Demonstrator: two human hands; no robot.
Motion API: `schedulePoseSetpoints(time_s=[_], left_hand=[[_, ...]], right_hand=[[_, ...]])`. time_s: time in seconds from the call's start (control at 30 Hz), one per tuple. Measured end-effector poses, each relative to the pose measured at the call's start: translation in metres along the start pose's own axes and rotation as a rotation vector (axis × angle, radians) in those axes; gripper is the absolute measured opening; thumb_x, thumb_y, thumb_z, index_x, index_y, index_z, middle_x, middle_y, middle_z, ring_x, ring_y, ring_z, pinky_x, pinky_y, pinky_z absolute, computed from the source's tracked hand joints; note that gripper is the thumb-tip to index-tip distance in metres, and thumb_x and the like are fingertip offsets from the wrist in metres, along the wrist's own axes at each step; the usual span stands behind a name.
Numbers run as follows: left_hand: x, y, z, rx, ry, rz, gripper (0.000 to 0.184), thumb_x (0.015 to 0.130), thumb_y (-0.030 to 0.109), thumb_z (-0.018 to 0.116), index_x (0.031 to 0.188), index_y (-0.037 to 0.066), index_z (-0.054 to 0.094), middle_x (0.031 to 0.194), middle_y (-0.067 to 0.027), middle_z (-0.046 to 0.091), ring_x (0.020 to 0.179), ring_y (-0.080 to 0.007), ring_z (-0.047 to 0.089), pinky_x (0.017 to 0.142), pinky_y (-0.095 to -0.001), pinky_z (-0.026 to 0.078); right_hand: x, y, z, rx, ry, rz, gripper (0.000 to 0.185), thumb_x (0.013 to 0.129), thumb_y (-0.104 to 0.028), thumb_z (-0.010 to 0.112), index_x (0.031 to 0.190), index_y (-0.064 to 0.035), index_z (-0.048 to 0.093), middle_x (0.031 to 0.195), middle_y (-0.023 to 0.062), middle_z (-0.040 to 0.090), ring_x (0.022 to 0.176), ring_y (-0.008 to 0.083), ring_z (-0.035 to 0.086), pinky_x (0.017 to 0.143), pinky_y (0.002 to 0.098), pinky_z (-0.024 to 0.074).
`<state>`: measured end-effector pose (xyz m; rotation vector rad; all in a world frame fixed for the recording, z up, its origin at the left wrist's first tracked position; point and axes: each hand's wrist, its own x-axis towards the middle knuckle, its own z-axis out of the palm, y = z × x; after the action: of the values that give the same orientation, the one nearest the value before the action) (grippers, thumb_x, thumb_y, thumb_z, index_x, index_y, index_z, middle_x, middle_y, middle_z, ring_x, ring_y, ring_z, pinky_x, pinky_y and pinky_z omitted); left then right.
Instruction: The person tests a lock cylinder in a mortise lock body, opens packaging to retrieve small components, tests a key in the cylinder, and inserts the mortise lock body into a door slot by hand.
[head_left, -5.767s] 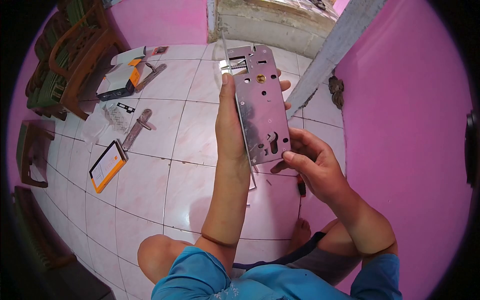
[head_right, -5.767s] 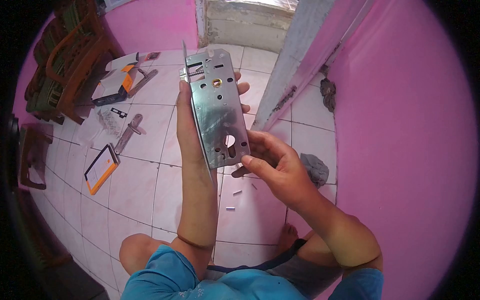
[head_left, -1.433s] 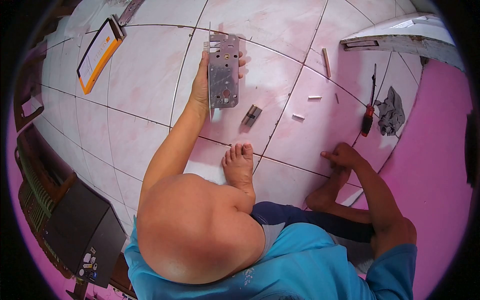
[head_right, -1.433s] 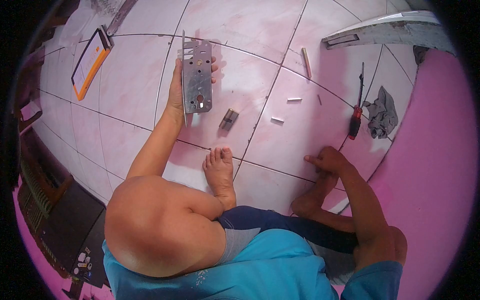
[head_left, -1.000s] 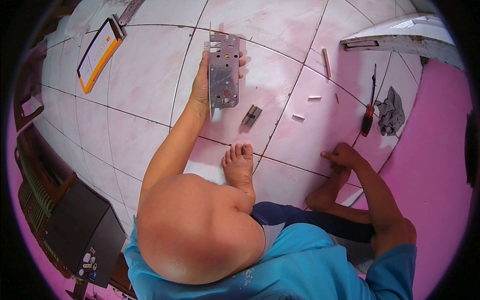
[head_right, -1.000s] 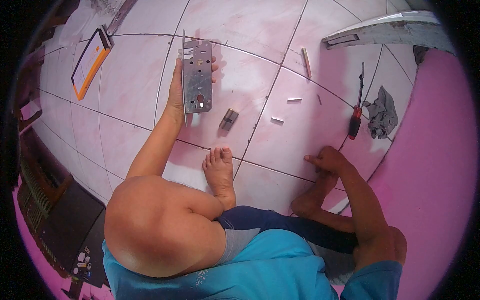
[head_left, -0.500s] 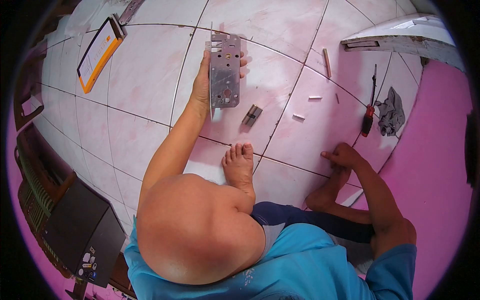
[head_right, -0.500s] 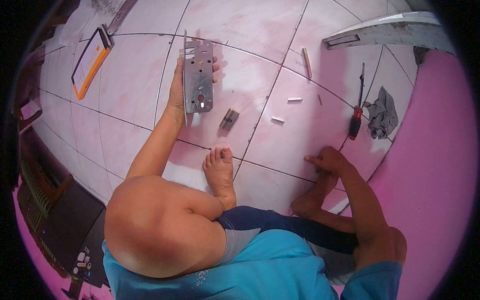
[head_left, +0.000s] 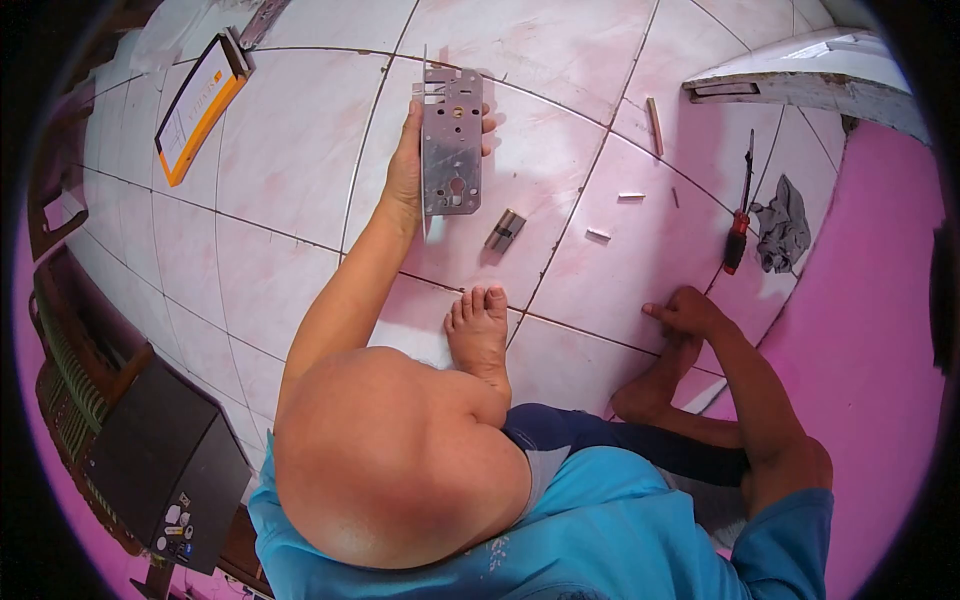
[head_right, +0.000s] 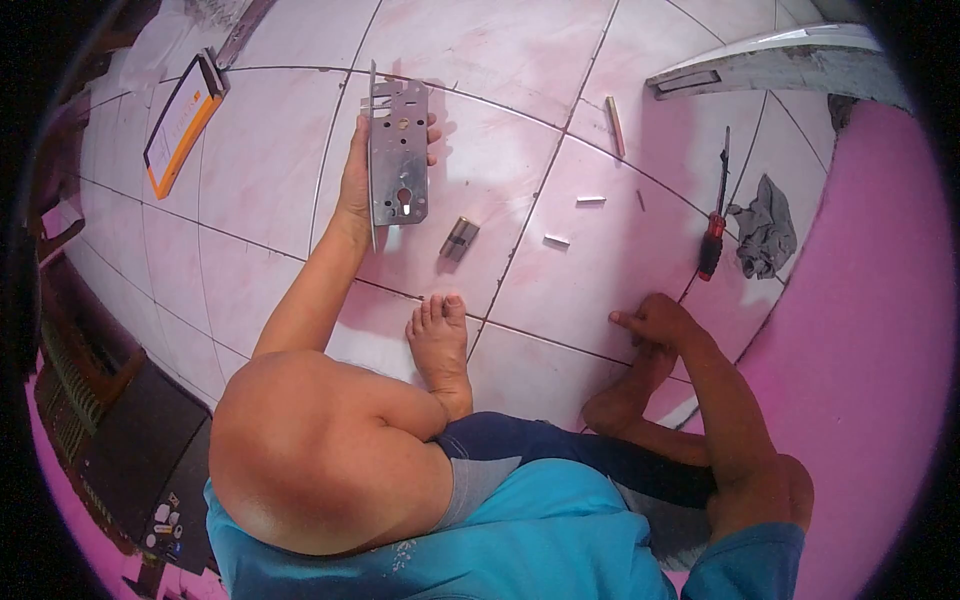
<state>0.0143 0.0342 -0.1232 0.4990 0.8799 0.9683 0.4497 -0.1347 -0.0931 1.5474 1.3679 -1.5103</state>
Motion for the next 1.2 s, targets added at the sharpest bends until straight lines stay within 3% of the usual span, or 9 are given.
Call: schedulePoseSetpoints(time_s=[0.33, 0.93, 1.2], left_hand=[[0.0011, -0.0024, 0.0034, -0.031, 0.041, 0.029, 0.082, 0.101, 0.067, 0.030, 0.143, -0.001, 0.048, 0.130, -0.0195, 0.063, 0.106, -0.0269, 0.070, 0.085, -0.0321, 0.061], [0.0003, 0.0005, 0.0028, -0.045, -0.001, 0.007, 0.081, 0.100, 0.069, 0.033, 0.146, 0.003, 0.044, 0.129, -0.0159, 0.060, 0.113, -0.0281, 0.066, 0.085, -0.0358, 0.061], [0.0014, -0.0016, 0.0054, -0.054, 0.016, 0.034, 0.077, 0.101, 0.066, 0.035, 0.148, 0.005, 0.043, 0.128, -0.0176, 0.061, 0.113, -0.0280, 0.067, 0.079, -0.0342, 0.063]], right_hand=[[0.0002, 0.0015, 0.0006, 0.014, -0.008, 0.020, 0.070, 0.092, -0.062, 0.063, 0.066, 0.0021, 0.075, 0.061, 0.0111, 0.071, 0.059, 0.0210, 0.070, 0.069, 0.0346, 0.0576], [0.0003, -0.0003, 0.0000, 0.010, -0.010, 0.003, 0.072, 0.093, -0.063, 0.060, 0.065, 0.0020, 0.075, 0.061, 0.0103, 0.071, 0.058, 0.0214, 0.070, 0.070, 0.0348, 0.0574], [-0.0002, 0.0002, 0.0009, 0.022, -0.001, -0.001, 0.073, 0.093, -0.063, 0.060, 0.065, 0.0031, 0.074, 0.060, 0.0107, 0.070, 0.057, 0.0210, 0.069, 0.067, 0.0344, 0.0575]])
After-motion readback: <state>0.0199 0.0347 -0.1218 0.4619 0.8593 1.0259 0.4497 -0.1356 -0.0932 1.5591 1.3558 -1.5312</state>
